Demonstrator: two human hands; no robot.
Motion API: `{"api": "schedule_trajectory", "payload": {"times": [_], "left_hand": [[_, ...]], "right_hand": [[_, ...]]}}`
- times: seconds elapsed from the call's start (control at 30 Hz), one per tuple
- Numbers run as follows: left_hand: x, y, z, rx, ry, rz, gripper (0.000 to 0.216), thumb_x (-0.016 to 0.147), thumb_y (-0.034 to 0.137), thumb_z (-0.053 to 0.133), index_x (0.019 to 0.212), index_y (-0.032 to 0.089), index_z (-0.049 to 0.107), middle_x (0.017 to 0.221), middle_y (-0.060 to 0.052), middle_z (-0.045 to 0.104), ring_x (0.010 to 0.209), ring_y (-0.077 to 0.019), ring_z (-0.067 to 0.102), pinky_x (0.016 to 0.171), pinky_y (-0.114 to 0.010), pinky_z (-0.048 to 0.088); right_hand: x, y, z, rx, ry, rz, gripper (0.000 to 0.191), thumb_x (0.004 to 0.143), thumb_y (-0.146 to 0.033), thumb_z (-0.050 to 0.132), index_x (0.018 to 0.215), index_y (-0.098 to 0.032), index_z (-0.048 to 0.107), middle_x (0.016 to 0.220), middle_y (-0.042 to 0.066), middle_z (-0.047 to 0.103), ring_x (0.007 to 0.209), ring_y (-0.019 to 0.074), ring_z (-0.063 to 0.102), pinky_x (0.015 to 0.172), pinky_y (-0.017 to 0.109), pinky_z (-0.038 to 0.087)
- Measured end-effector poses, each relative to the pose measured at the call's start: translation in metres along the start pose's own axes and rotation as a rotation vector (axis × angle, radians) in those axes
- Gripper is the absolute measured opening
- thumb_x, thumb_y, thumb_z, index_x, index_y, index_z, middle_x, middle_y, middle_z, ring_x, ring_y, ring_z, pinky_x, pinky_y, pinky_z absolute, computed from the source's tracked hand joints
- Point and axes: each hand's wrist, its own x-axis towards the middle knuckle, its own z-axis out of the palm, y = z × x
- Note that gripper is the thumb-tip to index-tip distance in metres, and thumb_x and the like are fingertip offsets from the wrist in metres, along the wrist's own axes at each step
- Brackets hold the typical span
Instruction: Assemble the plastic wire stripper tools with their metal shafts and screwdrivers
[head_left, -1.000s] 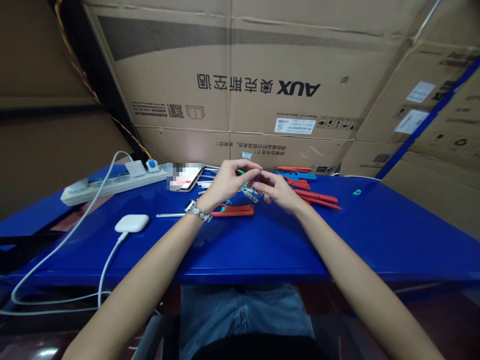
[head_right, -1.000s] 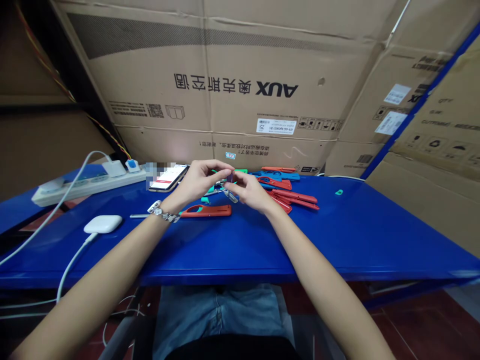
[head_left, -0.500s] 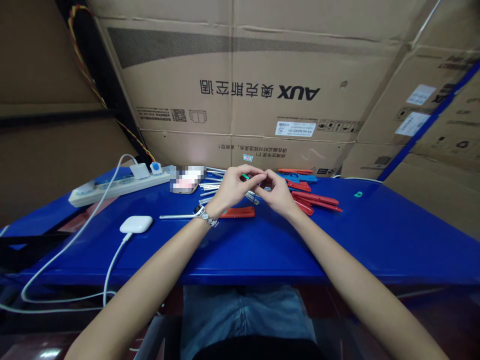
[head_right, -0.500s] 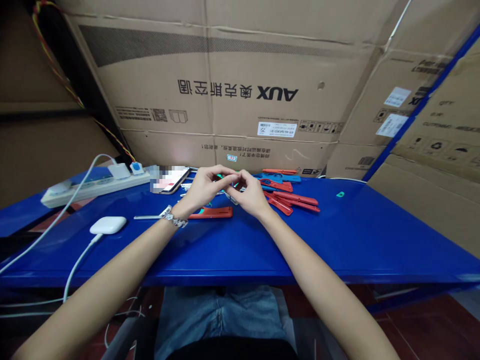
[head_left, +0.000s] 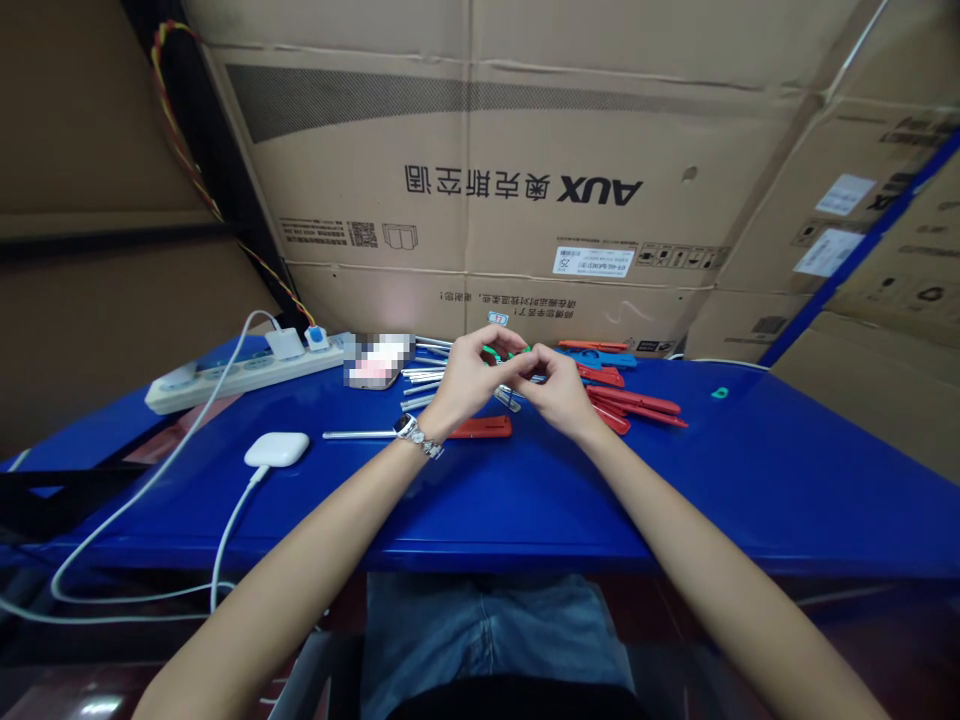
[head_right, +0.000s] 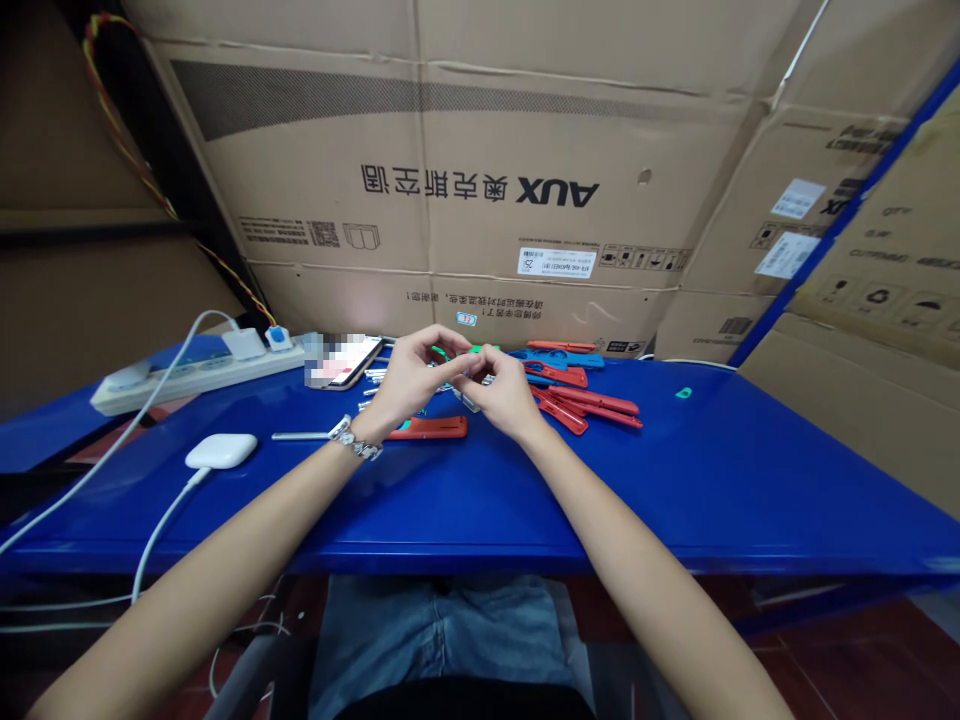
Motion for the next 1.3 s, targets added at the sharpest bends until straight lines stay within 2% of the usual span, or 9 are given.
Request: {"api": "schedule_trajectory", "payload": {"times": [0.1,0.3,0.4,0.6,0.7,0.87,1.0,1.17,1.3], "left_hand": [[0.001,0.000,-0.004,-0.018,-0.042,-0.001,0.019,0.081,0.035,0.074,0.084,0.017,0.073,0.081,-0.004,0.073,0.073,-0.0142,0.064,0.067,-0.027,0.050],[0.001,-0.001,-0.015,-0.087,-0.187,-0.016,0.025,0.089,0.036,0.065,0.102,0.016,0.072,0.097,-0.009,0.076,0.077,-0.0158,0.068,0.067,-0.028,0.052],[0.000,-0.001,-0.014,-0.061,-0.161,0.002,0.028,0.089,0.038,0.065,0.106,0.017,0.070,0.107,-0.010,0.075,0.086,-0.0170,0.068,0.070,-0.028,0.053],[0.000,-0.003,-0.002,0.007,0.024,-0.031,0.025,0.075,0.039,0.079,0.081,0.016,0.069,0.080,-0.004,0.072,0.071,-0.0136,0.062,0.062,-0.026,0.047],[0.001,-0.004,-0.004,-0.015,-0.015,-0.036,0.022,0.079,0.037,0.076,0.082,0.016,0.071,0.080,-0.005,0.072,0.072,-0.0145,0.063,0.065,-0.026,0.047],[0.004,-0.005,-0.018,0.004,-0.225,0.019,0.021,0.090,0.034,0.064,0.098,0.018,0.075,0.095,-0.007,0.073,0.085,-0.0171,0.066,0.074,-0.029,0.050],[0.004,-0.006,-0.021,0.095,-0.203,0.076,0.021,0.093,0.032,0.060,0.099,0.020,0.076,0.100,-0.008,0.067,0.086,-0.0162,0.062,0.071,-0.028,0.050],[0.000,-0.004,-0.010,0.145,-0.038,0.045,0.022,0.083,0.036,0.074,0.092,0.017,0.072,0.090,-0.004,0.067,0.079,-0.0140,0.060,0.071,-0.027,0.048],[0.000,0.000,-0.005,0.091,-0.009,-0.009,0.022,0.080,0.037,0.076,0.079,0.015,0.070,0.079,-0.002,0.069,0.072,-0.0132,0.059,0.068,-0.027,0.047]], "right_hand": [[-0.002,-0.002,0.000,-0.034,-0.011,-0.012,0.033,0.077,-0.047,0.071,0.077,-0.020,0.052,0.070,-0.002,0.057,0.065,0.0132,0.050,0.061,0.026,0.042],[0.002,-0.011,-0.016,0.051,-0.281,0.079,0.033,0.081,-0.049,0.064,0.085,-0.017,0.066,0.068,0.001,0.061,0.060,0.0150,0.053,0.057,0.028,0.042],[0.004,-0.009,-0.016,0.035,-0.235,0.046,0.033,0.078,-0.050,0.068,0.076,-0.018,0.062,0.069,0.001,0.061,0.066,0.0153,0.054,0.065,0.030,0.045],[0.000,0.001,-0.002,-0.005,-0.024,0.012,0.044,0.072,-0.053,0.074,0.065,-0.021,0.044,0.063,-0.003,0.051,0.063,0.0125,0.046,0.062,0.027,0.040],[-0.001,0.000,-0.001,-0.032,0.004,-0.020,0.036,0.075,-0.047,0.073,0.070,-0.020,0.049,0.066,-0.003,0.053,0.063,0.0125,0.047,0.062,0.027,0.040],[0.001,-0.009,-0.013,0.106,-0.195,0.047,0.035,0.077,-0.044,0.068,0.100,-0.018,0.066,0.082,0.002,0.065,0.063,0.0134,0.051,0.057,0.027,0.042],[0.004,-0.009,-0.020,0.065,-0.294,0.154,0.040,0.080,-0.053,0.065,0.092,-0.015,0.071,0.075,0.002,0.066,0.051,0.0103,0.045,0.049,0.026,0.037],[0.004,-0.004,-0.010,0.049,-0.147,0.038,0.037,0.072,-0.052,0.075,0.078,-0.016,0.068,0.074,0.002,0.067,0.068,0.0153,0.055,0.067,0.029,0.045],[0.001,-0.003,-0.001,-0.014,-0.022,0.009,0.039,0.072,-0.052,0.075,0.067,-0.017,0.058,0.064,-0.001,0.059,0.064,0.0137,0.050,0.063,0.028,0.042]]}}
